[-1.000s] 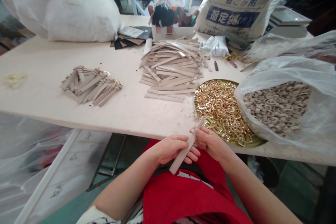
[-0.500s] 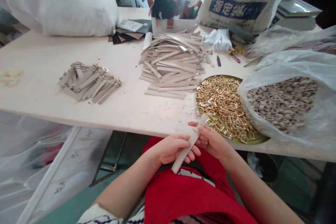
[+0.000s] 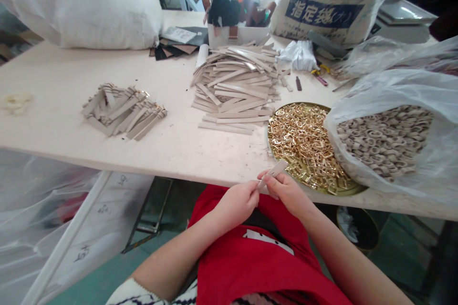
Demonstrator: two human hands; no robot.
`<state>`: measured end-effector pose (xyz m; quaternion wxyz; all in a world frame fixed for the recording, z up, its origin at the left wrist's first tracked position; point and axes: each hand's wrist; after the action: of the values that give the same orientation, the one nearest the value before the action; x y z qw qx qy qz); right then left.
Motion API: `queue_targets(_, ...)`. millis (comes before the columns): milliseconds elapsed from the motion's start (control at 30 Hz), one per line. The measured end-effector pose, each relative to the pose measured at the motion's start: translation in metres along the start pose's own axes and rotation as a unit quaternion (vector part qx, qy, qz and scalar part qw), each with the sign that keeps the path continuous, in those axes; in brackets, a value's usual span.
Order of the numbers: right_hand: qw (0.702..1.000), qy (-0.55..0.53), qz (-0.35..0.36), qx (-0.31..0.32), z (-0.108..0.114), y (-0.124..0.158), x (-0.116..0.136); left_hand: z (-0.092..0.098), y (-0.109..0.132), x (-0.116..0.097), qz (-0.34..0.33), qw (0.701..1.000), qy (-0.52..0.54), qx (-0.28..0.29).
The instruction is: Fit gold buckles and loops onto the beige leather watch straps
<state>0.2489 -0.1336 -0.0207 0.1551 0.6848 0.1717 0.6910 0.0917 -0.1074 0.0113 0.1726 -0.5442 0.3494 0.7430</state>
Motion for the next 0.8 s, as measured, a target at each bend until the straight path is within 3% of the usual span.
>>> queue_targets(67,1.0,-0.013,-0.003,-0.018,-0.001,-0.001,-0.001,-0.001,0.0,0.0,0.058,0.99,0.124,0.042)
queue_targets(167,0.997,-0.074,-0.019,-0.003,0.0,0.0,-0.002,-0.001,-0.001,-0.001,0.127,0.937,0.315,0.087)
queue_targets(267,0.992,-0.112,-0.043,0.025,0.001,0.002,0.0,0.002,0.001,0.001,0.147,0.882,0.435,0.103)
queue_targets(400,0.992,-0.114,-0.059,-0.008,0.001,0.001,0.001,0.008,0.002,0.008,0.158,0.791,0.572,0.15)
queue_targets(567,0.988,-0.118,-0.09,-0.036,-0.002,-0.001,0.003,0.012,0.001,0.019,0.163,0.693,0.674,0.195)
queue_targets(800,0.987,-0.121,-0.095,-0.046,-0.005,-0.005,0.005,0.011,0.0,0.023,0.171,0.634,0.726,0.204)
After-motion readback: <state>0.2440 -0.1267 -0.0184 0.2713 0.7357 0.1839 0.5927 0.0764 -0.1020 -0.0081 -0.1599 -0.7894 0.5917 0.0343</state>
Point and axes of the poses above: each hand's wrist, its own y-axis away from the middle knuckle, its own z-axis out of the back of the hand, x = y × z, and after that the axes turned 10 degrees about y, right-handed
